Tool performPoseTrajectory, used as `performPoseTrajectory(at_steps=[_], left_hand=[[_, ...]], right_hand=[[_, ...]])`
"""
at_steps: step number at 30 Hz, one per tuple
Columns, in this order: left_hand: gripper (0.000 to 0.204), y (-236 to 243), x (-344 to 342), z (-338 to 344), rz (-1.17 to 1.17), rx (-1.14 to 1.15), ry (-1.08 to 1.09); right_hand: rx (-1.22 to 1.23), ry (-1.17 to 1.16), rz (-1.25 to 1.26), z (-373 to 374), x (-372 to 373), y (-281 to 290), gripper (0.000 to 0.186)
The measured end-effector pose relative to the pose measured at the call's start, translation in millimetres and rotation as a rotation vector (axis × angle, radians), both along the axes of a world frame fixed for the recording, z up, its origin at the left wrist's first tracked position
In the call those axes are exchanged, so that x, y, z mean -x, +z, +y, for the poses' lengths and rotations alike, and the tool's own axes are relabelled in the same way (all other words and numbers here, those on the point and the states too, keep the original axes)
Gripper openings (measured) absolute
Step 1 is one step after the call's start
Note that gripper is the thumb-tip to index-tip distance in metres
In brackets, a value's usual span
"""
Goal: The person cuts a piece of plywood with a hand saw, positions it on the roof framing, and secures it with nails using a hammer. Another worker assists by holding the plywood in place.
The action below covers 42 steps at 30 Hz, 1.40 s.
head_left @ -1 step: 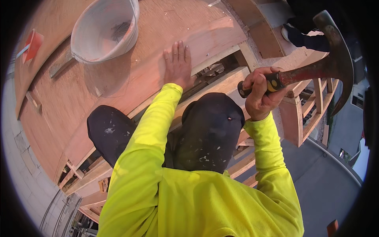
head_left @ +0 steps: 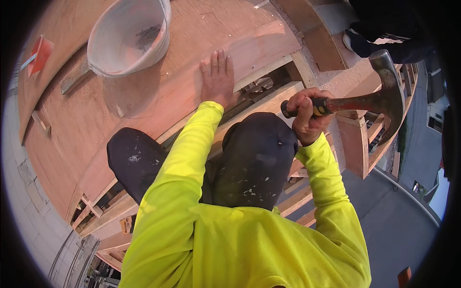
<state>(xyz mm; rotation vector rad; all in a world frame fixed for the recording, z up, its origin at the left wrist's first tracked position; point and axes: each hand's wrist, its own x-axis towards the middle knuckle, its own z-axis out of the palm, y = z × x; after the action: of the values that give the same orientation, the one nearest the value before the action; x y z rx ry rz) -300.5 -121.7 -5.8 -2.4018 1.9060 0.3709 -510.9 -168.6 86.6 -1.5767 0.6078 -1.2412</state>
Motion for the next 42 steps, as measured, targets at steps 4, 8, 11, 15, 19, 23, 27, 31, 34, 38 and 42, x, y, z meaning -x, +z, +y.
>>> performPoseTrajectory(at_steps=[4,8,11,15,19,23,27,31,34,38,42], left_hand=[[0.115,9.2,4.7,-7.0,0.022,-0.043,-0.01],[0.114,-1.7,-9.4,-2.5,-0.052,-0.015,0.023],[0.113,-4.1,-1.2,-5.4,-0.038,0.019,0.0],[0.111,2.2,-1.4,-14.0,0.0,-0.015,0.002],[0.111,-3.1,-7.6,-2.7,-0.06,0.005,0.023],[0.111,-4.4,7.0,-5.5,-0.021,-0.01,-0.006],[0.115,-1.4,-6.0,-5.9,-0.048,-0.045,0.011],[0.077,27.3,-52.9,4.5,0.308,0.131,-0.037],[0.019,109.2,-101.6,-0.6,0.641,0.591,-0.091],[0.018,176.2,-208.0,-5.1,0.605,0.661,0.237],[0.031,197.7,-267.4,-32.3,0.705,0.747,0.501]], right_hand=[[0.052,0.136,1.167,-30.2,48.0,-34.5,0.033],[0.077,-0.099,0.563,-11.1,-3.6,30.3,0.03],[0.066,-0.017,0.054,-7.1,4.7,-8.9,0.02],[0.098,0.141,1.142,-41.0,38.3,-35.1,0.028],[0.048,-0.019,0.579,-4.4,-3.6,9.7,0.028],[0.003,0.126,1.125,-12.8,54.3,-51.4,0.025],[-0.084,0.142,1.274,-19.6,35.6,-47.6,0.025],[-0.251,0.118,1.166,-8.6,40.9,-69.7,0.026],[-0.301,0.094,1.129,-7.9,62.6,-86.5,0.03],[-0.386,0.034,1.092,2.4,57.3,-105.6,0.03],[-0.41,0.006,1.091,15.2,48.2,-104.8,0.029]])
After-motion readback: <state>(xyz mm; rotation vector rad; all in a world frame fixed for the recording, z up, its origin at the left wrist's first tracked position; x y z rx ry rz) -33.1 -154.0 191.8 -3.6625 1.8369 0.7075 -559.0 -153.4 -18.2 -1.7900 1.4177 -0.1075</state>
